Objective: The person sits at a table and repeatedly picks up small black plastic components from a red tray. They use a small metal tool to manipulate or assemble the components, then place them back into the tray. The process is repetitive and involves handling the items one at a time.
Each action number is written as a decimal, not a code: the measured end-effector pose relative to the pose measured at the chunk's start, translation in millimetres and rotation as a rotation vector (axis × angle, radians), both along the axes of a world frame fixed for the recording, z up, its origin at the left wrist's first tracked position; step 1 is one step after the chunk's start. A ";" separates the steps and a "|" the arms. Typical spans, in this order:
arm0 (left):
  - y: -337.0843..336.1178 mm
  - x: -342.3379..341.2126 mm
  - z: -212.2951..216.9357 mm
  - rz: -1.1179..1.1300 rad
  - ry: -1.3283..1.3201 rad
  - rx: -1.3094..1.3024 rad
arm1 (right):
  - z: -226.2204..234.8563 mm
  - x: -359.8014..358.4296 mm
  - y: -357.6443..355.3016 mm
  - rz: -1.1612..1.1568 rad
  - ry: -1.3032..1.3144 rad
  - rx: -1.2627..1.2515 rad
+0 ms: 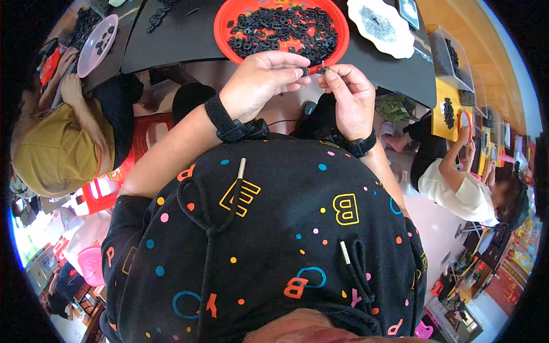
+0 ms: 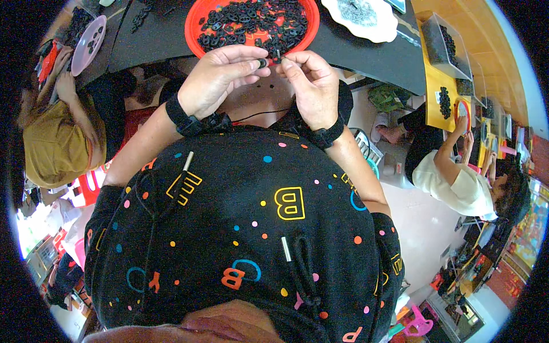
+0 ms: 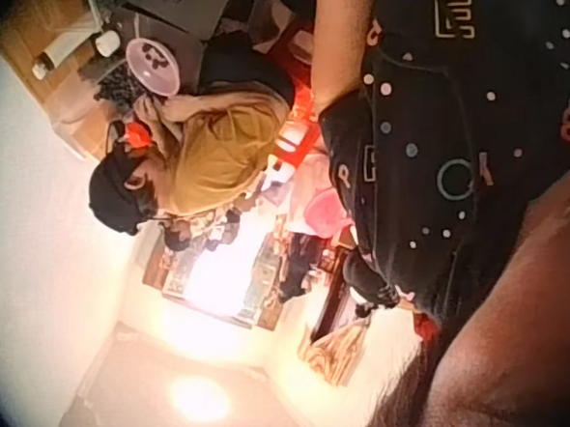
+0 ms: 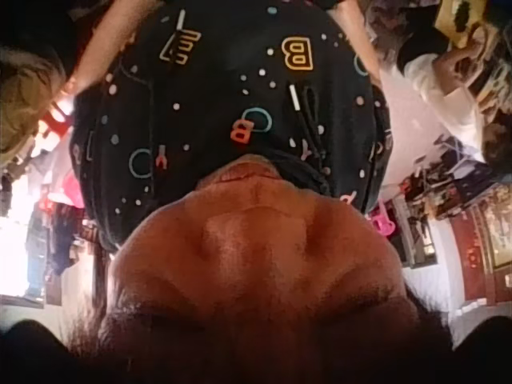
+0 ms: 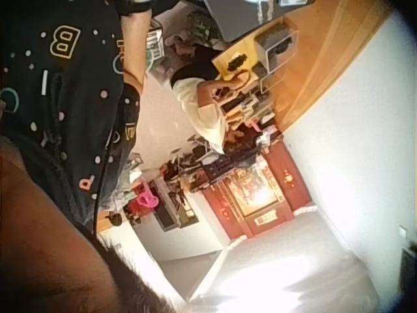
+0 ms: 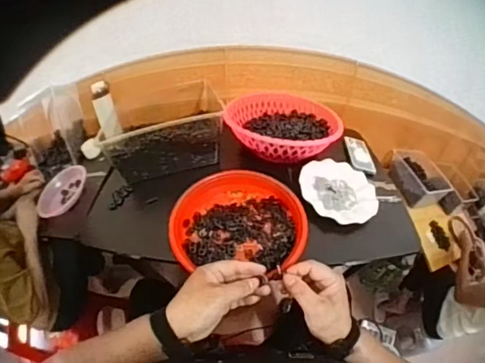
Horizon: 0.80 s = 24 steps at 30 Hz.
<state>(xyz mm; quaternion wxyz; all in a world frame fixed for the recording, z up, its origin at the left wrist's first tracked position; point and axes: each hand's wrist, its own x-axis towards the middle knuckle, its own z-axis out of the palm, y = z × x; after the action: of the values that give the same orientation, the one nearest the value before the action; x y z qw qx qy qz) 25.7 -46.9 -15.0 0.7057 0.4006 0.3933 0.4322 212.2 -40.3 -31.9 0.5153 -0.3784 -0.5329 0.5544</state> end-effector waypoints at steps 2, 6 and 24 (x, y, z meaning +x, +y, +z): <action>-0.4 0.2 1.4 0.019 0.001 0.004 | 0.0 0.0 0.5 0.012 0.001 0.010; 1.8 -1.4 2.0 0.057 0.054 0.004 | -1.0 1.2 -0.2 0.080 -0.036 0.004; 0.2 -2.3 1.9 0.119 -0.025 -0.004 | 1.1 1.6 -4.1 0.147 -0.092 -0.018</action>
<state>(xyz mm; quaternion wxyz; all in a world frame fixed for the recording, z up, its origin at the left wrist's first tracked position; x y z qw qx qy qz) 23.3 -46.7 -13.2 0.6846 0.3697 0.4082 0.4776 213.8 -44.4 -30.8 0.4449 -0.3679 -0.5771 0.5775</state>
